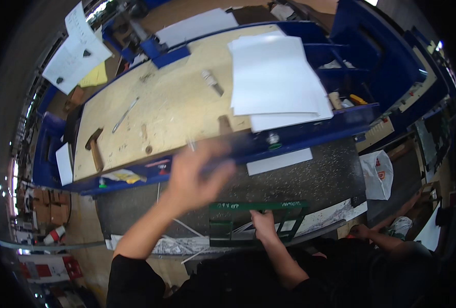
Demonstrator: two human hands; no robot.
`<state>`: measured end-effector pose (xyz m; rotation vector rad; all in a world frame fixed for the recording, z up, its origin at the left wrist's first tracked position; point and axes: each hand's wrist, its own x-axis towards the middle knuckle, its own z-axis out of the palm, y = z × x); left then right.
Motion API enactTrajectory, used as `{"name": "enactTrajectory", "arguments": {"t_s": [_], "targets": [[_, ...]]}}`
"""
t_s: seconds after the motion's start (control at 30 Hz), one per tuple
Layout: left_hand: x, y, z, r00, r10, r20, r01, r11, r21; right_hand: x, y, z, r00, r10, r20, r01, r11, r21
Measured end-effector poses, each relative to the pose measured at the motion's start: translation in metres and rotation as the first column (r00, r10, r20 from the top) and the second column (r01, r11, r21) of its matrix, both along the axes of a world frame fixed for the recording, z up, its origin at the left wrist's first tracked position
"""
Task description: Operating a hydraulic cutting press to cut shoe components using a metal die.
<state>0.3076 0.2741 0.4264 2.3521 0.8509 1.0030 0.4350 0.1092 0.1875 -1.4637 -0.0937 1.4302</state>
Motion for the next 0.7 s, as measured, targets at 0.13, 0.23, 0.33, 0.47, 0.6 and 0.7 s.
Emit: {"name": "enactTrajectory", "arguments": {"t_s": [0.13, 0.23, 0.33, 0.47, 0.6, 0.7], "targets": [[-0.112, -0.118, -0.115, 0.921, -0.15, -0.36, 0.107, 0.985, -0.137, -0.061, 0.024, 0.003, 0.987, 0.15, -0.048, -0.155, 0.981, -0.119], [-0.161, -0.169, -0.148, 0.784, -0.064, -0.618, -0.063, 0.981, -0.181, -0.137, 0.039, -0.004, 0.973, 0.21, -0.094, -0.222, 0.964, -0.146], [-0.23, -0.202, -0.181, 0.637, -0.082, -0.767, -0.257, 0.915, -0.312, -0.236, 0.046, -0.038, 0.914, 0.284, -0.29, -0.324, 0.941, -0.102], [-0.371, -0.247, -0.251, 0.632, -0.057, -0.773, -0.251, 0.928, -0.274, -0.383, 0.046, -0.037, 0.823, 0.528, -0.209, -0.565, 0.8, -0.203], [-0.518, -0.273, -0.253, 0.791, -0.189, -0.581, -0.069, 0.917, -0.392, -0.506, 0.026, -0.033, 0.829, 0.53, -0.179, -0.558, 0.8, -0.22], [-0.625, -0.298, -0.246, 0.776, -0.153, -0.612, -0.043, 0.955, -0.293, -0.619, 0.023, -0.03, 0.776, 0.615, -0.138, -0.628, 0.736, -0.253]]}}
